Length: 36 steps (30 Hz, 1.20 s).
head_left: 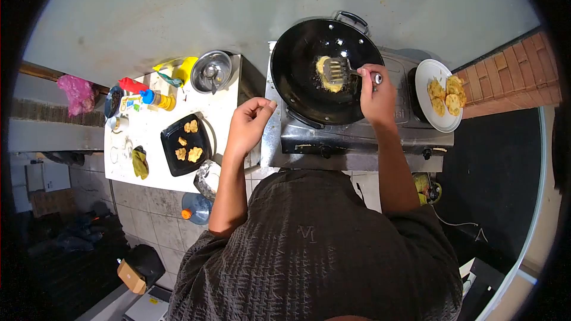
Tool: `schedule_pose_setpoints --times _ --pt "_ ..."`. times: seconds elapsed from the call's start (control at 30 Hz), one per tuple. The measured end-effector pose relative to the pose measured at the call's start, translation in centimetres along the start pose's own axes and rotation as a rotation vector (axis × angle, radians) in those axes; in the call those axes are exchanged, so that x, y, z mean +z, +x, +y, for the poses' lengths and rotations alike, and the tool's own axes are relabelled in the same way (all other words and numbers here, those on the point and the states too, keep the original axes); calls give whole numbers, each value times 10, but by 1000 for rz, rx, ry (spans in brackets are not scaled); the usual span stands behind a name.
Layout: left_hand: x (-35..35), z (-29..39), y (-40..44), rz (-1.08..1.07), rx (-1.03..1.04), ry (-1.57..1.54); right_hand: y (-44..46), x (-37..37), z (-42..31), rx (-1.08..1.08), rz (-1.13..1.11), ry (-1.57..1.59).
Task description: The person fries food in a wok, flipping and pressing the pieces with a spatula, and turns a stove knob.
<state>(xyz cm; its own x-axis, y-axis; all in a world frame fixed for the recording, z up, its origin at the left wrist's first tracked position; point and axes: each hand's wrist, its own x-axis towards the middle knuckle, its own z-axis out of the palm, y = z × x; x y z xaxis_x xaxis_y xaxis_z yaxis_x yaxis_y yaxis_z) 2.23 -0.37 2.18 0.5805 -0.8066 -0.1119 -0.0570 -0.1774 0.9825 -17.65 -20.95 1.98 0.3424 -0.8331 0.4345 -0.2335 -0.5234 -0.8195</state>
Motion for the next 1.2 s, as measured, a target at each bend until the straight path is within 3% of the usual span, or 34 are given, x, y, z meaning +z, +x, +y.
schedule_pose_setpoints --times 0.47,0.57,0.77,0.83,0.9,1.2 --pt "-2 1 -3 -3 -11 -20 19 -2 1 -132 89 -69" --pt "-6 1 -3 -42 -49 12 17 8 -1 -46 63 75" --pt "0 3 -5 -1 -11 1 10 25 6 -84 -23 144" --pt "-1 4 -6 12 -4 -5 12 23 4 -146 13 119" --pt "-3 -1 -6 6 -5 -38 13 19 5 -7 -5 60" --pt "-4 5 -7 -54 -98 -12 12 24 15 -61 -45 140"
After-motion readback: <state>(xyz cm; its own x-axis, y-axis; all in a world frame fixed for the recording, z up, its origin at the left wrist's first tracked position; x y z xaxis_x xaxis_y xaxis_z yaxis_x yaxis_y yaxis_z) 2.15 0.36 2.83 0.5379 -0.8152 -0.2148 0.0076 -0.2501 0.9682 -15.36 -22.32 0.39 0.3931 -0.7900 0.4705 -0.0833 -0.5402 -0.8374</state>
